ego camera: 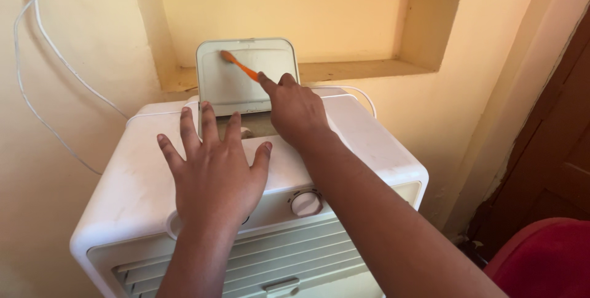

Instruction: The person cleans a white BPL air cooler with an orange toothbrush, brushing the front louvers, control panel, top lid, and the open water-inlet compartment. They then lift a circuit board from a shelf, place it on the cooler, and brush dust off the board on the bed.

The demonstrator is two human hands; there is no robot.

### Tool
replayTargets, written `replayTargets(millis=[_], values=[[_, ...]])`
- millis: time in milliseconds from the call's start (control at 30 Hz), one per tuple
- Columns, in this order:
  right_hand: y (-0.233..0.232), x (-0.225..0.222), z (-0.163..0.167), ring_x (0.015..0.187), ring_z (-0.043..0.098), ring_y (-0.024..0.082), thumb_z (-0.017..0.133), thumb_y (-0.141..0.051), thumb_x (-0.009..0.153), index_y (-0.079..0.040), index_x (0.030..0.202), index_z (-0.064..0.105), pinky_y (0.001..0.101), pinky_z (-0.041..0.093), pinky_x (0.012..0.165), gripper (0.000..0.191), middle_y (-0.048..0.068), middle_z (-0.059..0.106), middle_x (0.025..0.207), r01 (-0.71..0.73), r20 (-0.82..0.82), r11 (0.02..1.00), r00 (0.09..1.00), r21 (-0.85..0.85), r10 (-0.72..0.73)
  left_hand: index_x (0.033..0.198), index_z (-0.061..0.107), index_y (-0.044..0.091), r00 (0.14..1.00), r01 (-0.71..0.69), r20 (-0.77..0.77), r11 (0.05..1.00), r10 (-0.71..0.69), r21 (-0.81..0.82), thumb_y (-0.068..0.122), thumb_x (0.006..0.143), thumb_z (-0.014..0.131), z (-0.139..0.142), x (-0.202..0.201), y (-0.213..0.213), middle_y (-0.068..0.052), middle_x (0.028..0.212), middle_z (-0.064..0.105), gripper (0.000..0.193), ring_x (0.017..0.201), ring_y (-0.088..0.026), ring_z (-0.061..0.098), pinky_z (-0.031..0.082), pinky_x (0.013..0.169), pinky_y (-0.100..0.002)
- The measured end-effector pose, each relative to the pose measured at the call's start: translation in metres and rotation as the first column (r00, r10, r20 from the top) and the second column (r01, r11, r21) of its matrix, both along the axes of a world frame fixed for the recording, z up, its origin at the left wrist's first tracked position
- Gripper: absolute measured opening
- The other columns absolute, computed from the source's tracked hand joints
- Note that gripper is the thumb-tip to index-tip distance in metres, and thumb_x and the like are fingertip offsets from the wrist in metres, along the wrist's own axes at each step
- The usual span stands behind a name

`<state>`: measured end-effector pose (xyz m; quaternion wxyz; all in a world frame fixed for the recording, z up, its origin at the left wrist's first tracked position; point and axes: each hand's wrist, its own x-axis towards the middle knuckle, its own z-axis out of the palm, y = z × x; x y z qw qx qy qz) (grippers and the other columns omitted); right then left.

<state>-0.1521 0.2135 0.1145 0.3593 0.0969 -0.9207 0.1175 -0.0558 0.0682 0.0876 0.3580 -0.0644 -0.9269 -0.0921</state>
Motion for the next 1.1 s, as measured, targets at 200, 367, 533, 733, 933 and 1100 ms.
replayTargets(millis=[200,367,533,733,933,1100], values=[[0.013,0.002,0.005,0.096,0.069,0.038,0.053,-0.008,0.094,-0.027,0.139,0.063,0.0498,0.056,0.081,0.05,0.019,0.065,0.11,0.19,0.032,0.942,0.982,-0.277,-0.188,0.146,0.055,0.016,1.0,0.015,-0.005,1.0,-0.015,0.013,0.055,0.088,0.055,-0.001,-0.002,-0.001,-0.019,0.164,0.03,0.07,0.153,-0.042,0.014,0.006,0.112,-0.07],[0.017,0.008,0.005,0.099,0.069,0.037,0.057,-0.013,0.091,-0.023,0.125,0.072,0.0505,0.055,0.084,0.039,0.018,0.07,0.107,0.157,-0.006,0.905,0.985,-0.396,-0.174,0.146,0.055,0.016,1.0,0.008,-0.008,1.0,-0.008,0.005,0.056,0.088,0.054,-0.003,-0.003,-0.001,-0.019,0.164,0.03,0.071,0.149,-0.04,0.013,0.006,0.112,-0.07],[0.009,0.013,0.005,0.096,0.07,0.035,0.058,-0.019,0.091,-0.024,0.115,0.077,0.0491,0.056,0.084,0.031,0.015,0.073,0.101,0.082,0.044,0.928,0.997,-0.364,-0.071,0.147,0.054,0.017,1.0,0.003,0.014,1.0,-0.003,0.009,0.056,0.087,0.054,-0.002,-0.003,-0.001,-0.019,0.165,0.029,0.071,0.149,-0.04,0.012,0.006,0.112,-0.07],[0.019,0.014,0.008,0.09,0.073,0.031,0.061,-0.021,0.09,-0.025,0.115,0.076,0.0465,0.057,0.079,0.029,0.011,0.075,0.098,0.176,0.033,0.877,0.983,-0.448,-0.18,0.147,0.053,0.017,1.0,-0.004,0.029,1.0,0.004,0.002,0.056,0.088,0.054,-0.002,-0.003,-0.001,-0.019,0.164,0.028,0.071,0.154,-0.041,0.011,0.006,0.112,-0.07],[0.014,0.015,0.009,0.087,0.073,0.029,0.064,-0.024,0.088,-0.029,0.105,0.081,0.0436,0.058,0.079,0.025,0.008,0.077,0.09,0.175,0.111,0.898,0.984,-0.405,-0.141,0.146,0.054,0.017,1.0,0.002,0.025,1.0,-0.002,0.002,0.056,0.088,0.054,-0.001,-0.002,-0.001,-0.019,0.164,0.028,0.07,0.154,-0.042,0.011,0.006,0.112,-0.07],[0.02,0.014,0.006,0.093,0.072,0.03,0.063,-0.022,0.089,-0.026,0.112,0.078,0.045,0.057,0.082,0.028,0.009,0.076,0.099,0.16,0.036,0.883,0.986,-0.441,-0.16,0.146,0.054,0.017,1.0,-0.001,0.03,1.0,0.001,0.003,0.056,0.088,0.054,-0.001,-0.002,-0.001,-0.019,0.165,0.028,0.07,0.154,-0.041,0.011,0.005,0.112,-0.07]])
